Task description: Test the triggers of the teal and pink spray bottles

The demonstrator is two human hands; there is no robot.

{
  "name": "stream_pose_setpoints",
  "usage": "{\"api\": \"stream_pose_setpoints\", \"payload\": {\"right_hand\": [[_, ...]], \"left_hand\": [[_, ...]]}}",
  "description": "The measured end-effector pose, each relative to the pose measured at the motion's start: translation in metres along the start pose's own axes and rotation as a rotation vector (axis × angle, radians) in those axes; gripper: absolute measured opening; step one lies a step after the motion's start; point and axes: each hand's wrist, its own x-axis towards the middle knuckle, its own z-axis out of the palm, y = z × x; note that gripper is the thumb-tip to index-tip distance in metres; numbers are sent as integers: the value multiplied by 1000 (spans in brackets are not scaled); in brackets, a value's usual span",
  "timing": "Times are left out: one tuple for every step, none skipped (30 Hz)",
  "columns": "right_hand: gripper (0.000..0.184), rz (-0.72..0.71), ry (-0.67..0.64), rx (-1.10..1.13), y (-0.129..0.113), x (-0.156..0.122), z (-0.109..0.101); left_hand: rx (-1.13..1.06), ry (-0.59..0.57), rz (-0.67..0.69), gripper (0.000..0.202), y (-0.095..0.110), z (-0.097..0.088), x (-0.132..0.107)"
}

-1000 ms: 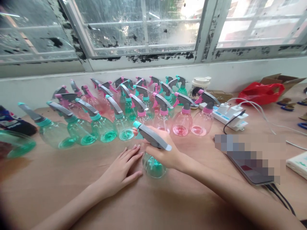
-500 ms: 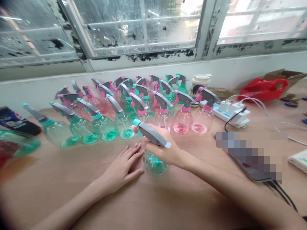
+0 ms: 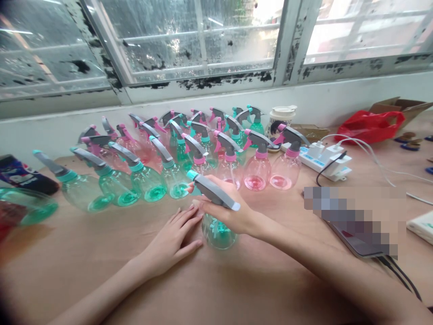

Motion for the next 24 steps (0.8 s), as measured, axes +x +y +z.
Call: {"api": "stream_pose_setpoints", "payload": {"right_hand": [[17,6,-1,-1,0,0,0],[16,3,5,-5,0,0,0],[14,-10,17,-5,0,0,0],[13,-27,27,-2,0,-1,0],[11,-47,39,2,0,-1,0],[9,-62,45,0,-1,-1,0],[8,-75,48,-5,-1,-1,0],[8,-79,46,-15,-2,-1,0],[7,-79,42,-25,-3,-1,0],[6,-72,37,-36,-3,-1,0],[5,-62,31,-46,-4,-1,0],[9,-51,24,-55,-4,-1,0],[14,-46,20,-64,-4,-1,0],[20,-45,19,-77,-3,-1,0],[25,-52,21,-89,-2,-1,0],[28,-63,24,-98,-2,-1,0],[30,-74,26,-105,-1,-1,0],[31,-78,29,-112,-1,-1,0],[32,-81,33,-118,-1,-1,0],[32,-87,37,-122,-1,-1,0],[32,-95,43,-126,-1,-1,0],[33,-102,49,-133,-2,-1,0],[33,-110,53,-139,-2,-1,0],[34,-119,54,-144,-3,-1,0]], "left_hand": [[3,0,0,59,0,0,0],[6,0,-1,59,0,0,0],[10,0,0,59,0,0,0],[14,0,-1,59,0,1,0],[16,-1,-2,59,0,1,0],[16,-1,-4,59,0,1,0],[14,0,-5,59,0,1,0],[11,1,-6,60,-1,1,0],[8,1,-6,60,-1,1,0],[7,-1,-6,60,-1,1,0],[7,-4,-5,60,-1,1,0],[9,-8,-5,60,0,0,0],[12,-12,-5,60,0,0,0],[15,-15,-5,60,0,-1,0],[18,-16,-7,60,0,-1,0],[19,-15,-8,60,1,-1,0],[19,-13,-9,60,1,-1,0],[18,-11,-10,60,1,-1,0],[16,-8,-9,60,1,-1,0],[12,-6,-7,59,0,-1,0],[9,-2,-5,59,0,0,0],[8,0,-3,59,0,0,0],[8,2,-1,59,-1,0,-1],[9,4,1,59,-1,1,-1]]}}
